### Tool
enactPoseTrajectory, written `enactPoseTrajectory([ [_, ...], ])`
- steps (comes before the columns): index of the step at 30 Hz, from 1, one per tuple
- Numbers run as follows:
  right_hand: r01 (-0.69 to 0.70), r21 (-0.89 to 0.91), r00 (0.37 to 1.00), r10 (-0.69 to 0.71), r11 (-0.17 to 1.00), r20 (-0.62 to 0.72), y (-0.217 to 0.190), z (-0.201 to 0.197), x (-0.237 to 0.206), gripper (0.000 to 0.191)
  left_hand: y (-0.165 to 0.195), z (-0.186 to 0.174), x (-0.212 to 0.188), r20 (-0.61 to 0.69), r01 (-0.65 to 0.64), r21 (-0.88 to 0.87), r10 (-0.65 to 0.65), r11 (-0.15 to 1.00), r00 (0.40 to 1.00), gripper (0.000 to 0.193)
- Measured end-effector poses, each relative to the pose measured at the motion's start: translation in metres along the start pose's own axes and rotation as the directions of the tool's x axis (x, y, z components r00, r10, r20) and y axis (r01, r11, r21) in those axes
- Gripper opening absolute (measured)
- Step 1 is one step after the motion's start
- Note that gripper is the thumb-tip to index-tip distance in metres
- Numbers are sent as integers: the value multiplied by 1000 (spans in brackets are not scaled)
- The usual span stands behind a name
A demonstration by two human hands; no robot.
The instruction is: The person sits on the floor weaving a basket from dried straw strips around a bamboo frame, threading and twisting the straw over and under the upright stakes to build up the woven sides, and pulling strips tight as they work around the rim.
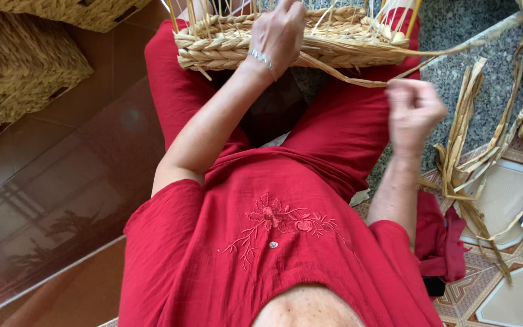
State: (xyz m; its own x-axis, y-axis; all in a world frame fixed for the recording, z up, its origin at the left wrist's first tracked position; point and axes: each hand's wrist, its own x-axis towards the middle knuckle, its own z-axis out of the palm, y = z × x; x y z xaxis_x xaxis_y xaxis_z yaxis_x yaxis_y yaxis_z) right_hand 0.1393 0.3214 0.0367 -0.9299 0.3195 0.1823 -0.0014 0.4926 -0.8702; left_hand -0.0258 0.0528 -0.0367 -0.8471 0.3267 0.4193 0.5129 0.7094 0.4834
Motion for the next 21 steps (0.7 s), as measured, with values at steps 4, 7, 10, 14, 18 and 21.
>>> enactPoseTrajectory([
  [4,429,-210,896,-385,878,221,-36,40,5,23,0,32,34,378,102,87,-128,991,917,7],
  [7,515,-331,851,-426,791,308,-47,65,18,33,6,50,46,480,129,149,-186,980,857,10],
  [10,522,-412,848,-404,747,342,-48,76,21,32,7,49,45,496,149,162,-211,975,843,10],
  [14,452,-319,871,-336,833,358,-43,74,16,23,-1,25,35,357,211,-82,-169,974,919,7],
  [18,492,-330,850,-364,805,380,-40,72,18,25,-3,2,17,110,82,-439,-37,895,993,8],
  [21,518,-344,834,-374,783,405,-38,87,25,27,-1,-11,6,135,162,-542,-105,825,985,8],
])
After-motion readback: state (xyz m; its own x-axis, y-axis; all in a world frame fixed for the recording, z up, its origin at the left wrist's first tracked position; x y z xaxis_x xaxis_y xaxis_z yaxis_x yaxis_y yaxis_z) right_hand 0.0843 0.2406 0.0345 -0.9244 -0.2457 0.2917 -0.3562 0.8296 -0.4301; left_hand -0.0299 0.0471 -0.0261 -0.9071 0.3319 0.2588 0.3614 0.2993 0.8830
